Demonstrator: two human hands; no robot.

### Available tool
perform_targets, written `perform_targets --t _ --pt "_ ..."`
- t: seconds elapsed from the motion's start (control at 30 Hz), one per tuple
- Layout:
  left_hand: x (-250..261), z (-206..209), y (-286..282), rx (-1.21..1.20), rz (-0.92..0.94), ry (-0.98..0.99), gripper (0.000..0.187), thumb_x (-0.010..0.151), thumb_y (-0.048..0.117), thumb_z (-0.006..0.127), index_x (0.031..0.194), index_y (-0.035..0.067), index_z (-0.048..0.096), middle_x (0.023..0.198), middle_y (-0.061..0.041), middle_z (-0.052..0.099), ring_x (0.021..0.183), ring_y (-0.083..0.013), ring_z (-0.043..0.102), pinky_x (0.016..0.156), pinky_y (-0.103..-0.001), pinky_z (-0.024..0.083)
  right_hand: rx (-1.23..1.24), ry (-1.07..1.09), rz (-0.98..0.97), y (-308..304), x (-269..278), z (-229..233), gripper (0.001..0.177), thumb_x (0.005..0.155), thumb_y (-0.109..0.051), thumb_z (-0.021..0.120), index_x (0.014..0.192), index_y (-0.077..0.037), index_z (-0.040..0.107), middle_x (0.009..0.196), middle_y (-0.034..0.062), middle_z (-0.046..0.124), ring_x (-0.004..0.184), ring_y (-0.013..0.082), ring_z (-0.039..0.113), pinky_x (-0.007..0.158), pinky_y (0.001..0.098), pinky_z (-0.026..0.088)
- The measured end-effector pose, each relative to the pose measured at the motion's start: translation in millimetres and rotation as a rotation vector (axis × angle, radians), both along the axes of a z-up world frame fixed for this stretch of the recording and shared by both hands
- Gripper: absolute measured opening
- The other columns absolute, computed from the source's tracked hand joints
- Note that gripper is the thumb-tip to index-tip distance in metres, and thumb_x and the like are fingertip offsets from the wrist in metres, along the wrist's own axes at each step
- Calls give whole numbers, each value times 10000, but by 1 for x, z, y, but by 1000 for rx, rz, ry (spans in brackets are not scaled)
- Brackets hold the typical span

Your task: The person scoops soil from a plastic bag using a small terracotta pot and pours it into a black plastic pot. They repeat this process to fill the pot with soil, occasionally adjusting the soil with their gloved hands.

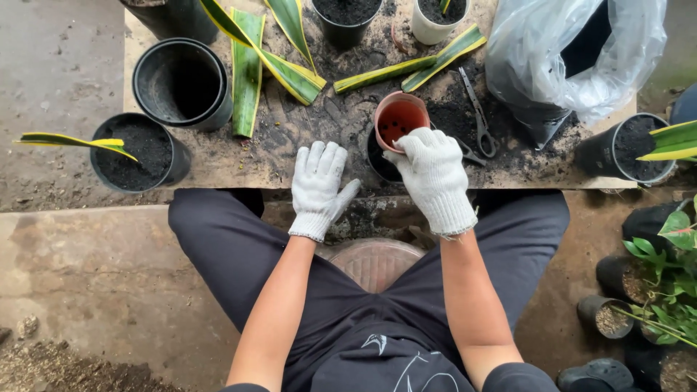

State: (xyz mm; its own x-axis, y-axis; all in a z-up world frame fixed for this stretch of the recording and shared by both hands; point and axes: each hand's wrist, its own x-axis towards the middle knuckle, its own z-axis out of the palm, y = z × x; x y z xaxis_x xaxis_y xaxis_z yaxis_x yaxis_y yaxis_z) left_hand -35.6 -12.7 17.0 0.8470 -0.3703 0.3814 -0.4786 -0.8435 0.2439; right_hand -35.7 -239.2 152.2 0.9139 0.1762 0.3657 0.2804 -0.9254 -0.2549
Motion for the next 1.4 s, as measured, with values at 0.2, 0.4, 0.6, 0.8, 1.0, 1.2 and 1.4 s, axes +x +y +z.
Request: perform_targets --t 0.2,0.4,0.6,0.8,1.0,1.2,1.4 --pt "-1 4 0 -15 -17 -1 791 792 603 740 1396 123 566 1401 -105 588 1385 -325 466 1221 -540 324 32 -69 73 1 -7 -24 305 772 -291 915 885 -213 642 848 -28 638 792 245 668 720 392 518" --pt "-2 8 0 -2 -13 84 760 857 605 691 1425 124 538 1447 -100 560 1427 -317 426 1262 -536 255 78 -44 141 4 -26 2 286 790 -291 901 880 -202 644 855 -33 653 794 238 669 777 388 523" --pt "-2 14 -1 18 -6 133 752 864 586 702 1434 127 530 1473 -96 544 1444 -314 407 1276 -533 231 111 -52 120 -10 -36 2 305 728 -159 929 887 -156 668 866 10 674 809 284 685 801 415 532" --pt "2 15 -2 15 -24 26 764 803 569 783 1373 109 569 1426 -119 545 1389 -346 430 1220 -554 311 77 -130 14 -37 -38 -30 307 791 -255 953 873 -180 667 905 -28 660 848 226 662 836 385 506" --pt "3 10 -6 -13 16 -10 762 764 618 789 1304 112 608 1352 -89 588 1345 -306 470 1215 -520 332 104 -101 37 -49 -33 -34 391 704 -189 996 888 -157 653 906 -7 663 854 237 653 837 379 484" --pt "-2 22 -1 39 -7 109 711 895 633 632 1338 84 543 1358 -114 553 1354 -310 447 1236 -525 279 194 -118 -54 -54 -24 -40 348 771 -248 1016 887 -172 696 972 -31 674 921 191 652 892 334 487" --pt "-3 45 -3 145 6 224 677 950 631 587 1368 102 521 1394 -99 525 1394 -284 402 1263 -503 223 217 -103 -53 -45 -21 -29 392 751 -230 1022 873 -173 654 938 -26 653 895 218 637 871 350 472"
